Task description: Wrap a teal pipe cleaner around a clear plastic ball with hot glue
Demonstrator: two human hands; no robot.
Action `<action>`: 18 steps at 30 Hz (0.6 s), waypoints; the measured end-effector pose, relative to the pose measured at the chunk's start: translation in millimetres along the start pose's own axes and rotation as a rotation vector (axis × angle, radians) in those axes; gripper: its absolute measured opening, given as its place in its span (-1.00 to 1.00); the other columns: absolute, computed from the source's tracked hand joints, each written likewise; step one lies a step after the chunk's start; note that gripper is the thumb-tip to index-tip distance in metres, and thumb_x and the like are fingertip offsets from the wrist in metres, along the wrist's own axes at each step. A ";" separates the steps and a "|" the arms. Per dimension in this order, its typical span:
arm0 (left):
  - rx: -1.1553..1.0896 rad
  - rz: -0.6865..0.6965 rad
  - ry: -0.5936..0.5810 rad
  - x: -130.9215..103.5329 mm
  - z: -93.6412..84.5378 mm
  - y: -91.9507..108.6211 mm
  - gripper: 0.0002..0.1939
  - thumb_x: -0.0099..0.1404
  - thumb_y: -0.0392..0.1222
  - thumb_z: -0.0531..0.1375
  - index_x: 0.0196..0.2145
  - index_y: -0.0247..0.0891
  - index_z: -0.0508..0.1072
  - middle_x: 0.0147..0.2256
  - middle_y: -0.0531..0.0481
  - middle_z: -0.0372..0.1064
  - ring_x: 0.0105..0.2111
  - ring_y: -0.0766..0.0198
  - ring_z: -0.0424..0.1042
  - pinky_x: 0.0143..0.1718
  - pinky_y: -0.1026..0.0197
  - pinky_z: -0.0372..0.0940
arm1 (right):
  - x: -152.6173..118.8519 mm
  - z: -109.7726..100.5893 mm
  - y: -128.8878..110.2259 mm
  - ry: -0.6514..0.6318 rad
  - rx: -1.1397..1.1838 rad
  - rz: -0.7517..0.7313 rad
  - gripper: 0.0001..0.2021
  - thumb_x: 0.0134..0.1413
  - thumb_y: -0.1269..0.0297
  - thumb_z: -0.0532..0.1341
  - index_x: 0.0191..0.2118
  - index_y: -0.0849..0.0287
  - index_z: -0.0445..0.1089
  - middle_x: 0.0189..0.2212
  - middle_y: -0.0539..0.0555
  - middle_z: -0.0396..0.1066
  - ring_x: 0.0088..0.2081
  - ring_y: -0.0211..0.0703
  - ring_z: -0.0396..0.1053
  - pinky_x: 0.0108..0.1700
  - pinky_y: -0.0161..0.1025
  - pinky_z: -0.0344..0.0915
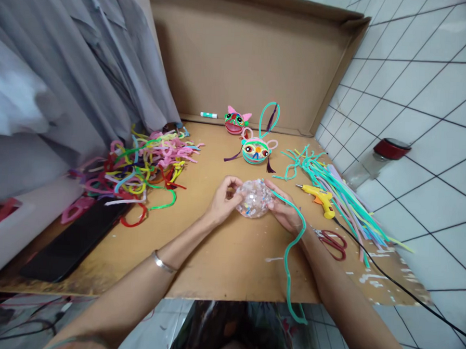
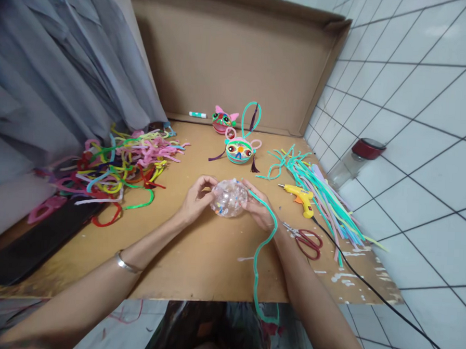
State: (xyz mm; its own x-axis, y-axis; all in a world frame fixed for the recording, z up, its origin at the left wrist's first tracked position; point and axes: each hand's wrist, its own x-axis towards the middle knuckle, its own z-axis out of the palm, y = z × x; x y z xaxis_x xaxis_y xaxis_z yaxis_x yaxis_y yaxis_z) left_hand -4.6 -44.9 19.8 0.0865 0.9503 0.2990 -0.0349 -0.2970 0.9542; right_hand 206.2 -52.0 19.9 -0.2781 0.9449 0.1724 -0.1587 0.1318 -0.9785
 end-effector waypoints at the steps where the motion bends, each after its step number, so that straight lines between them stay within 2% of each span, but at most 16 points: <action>1: -0.037 -0.037 -0.009 0.9 -0.5 -1.3 -0.61 0.09 -0.04 0.34 -0.15 -0.21 0.42 -0.29 0.02 0.30 -0.34 0.29 0.30 -0.35 0.25 0.23 | 0.0 -0.8 -1.5 -0.005 0.009 -0.002 -0.15 -0.24 -0.07 0.48 0.22 0.17 0.36 0.17 0.29 0.45 0.23 0.21 0.36 0.25 0.19 0.27; 3: -0.117 -0.093 -0.043 2.7 -1.2 -3.8 -0.45 0.05 0.02 0.39 -0.02 -0.20 0.42 -0.27 0.00 0.32 -0.32 0.27 0.33 -0.32 0.25 0.26 | -0.2 -2.3 -5.0 -0.018 0.030 0.001 -0.14 -0.24 -0.05 0.49 0.23 0.15 0.35 0.22 0.28 0.40 0.28 0.22 0.31 0.29 0.21 0.23; 6: -0.247 -0.125 -0.119 4.4 -1.1 -6.9 -0.28 0.03 0.08 0.41 0.12 -0.17 0.36 0.01 -0.14 0.38 -0.08 0.11 0.41 -0.11 0.14 0.34 | -0.9 -3.5 -9.4 -0.039 0.069 0.019 -0.11 -0.26 0.00 0.50 0.27 0.07 0.31 0.31 0.23 0.30 0.38 0.19 0.16 0.36 0.18 0.16; 9: -0.321 -0.103 -0.207 5.3 -1.1 -8.5 -0.16 -0.01 0.06 0.43 0.21 -0.11 0.31 0.31 -0.17 0.17 0.17 -0.08 0.32 0.12 -0.02 0.29 | -1.7 -2.9 -9.9 -0.067 0.153 0.067 -0.09 -0.27 0.13 0.52 0.30 -0.01 0.28 0.39 0.15 0.18 0.45 0.14 0.01 0.41 0.14 0.09; 11: -0.341 -0.062 -0.259 6.1 -2.2 -8.9 -0.11 -0.03 0.05 0.44 0.24 -0.10 0.30 0.35 -0.18 0.14 0.31 -0.16 0.18 0.26 -0.09 0.18 | -2.2 -1.5 -7.8 -0.080 0.213 0.101 -0.10 -0.28 0.20 0.53 0.29 -0.04 0.29 0.41 0.12 0.12 0.46 0.14 0.00 0.42 0.13 0.08; 14: -0.367 -0.038 -0.312 7.3 -5.0 -8.4 -0.09 -0.02 0.08 0.45 0.27 -0.13 0.30 0.32 -0.22 0.20 0.40 -0.17 0.02 0.37 -0.14 0.03 | -2.9 0.8 -3.5 -0.074 0.263 0.118 -0.14 -0.29 0.23 0.54 0.25 -0.04 0.34 0.42 0.10 0.11 0.44 0.15 0.04 0.41 0.15 0.10; 18: -0.382 -0.088 -0.361 7.3 -9.5 -4.8 -0.04 0.00 0.08 0.47 0.31 -0.12 0.27 0.35 -0.25 0.17 0.40 -0.22 0.04 0.37 -0.18 0.03 | -4.5 2.4 -3.3 -0.080 0.301 0.126 -0.18 -0.28 0.22 0.55 0.21 -0.03 0.37 0.43 0.10 0.08 0.45 0.14 0.02 0.41 0.16 0.09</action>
State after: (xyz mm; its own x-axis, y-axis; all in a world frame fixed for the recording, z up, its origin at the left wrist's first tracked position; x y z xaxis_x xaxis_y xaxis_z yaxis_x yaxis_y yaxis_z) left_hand -13.2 -35.6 17.3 0.4405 0.8577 0.2653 -0.3662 -0.0982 0.9254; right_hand 205.7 -57.4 22.6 -0.3855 0.9199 0.0721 -0.3876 -0.0906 -0.9173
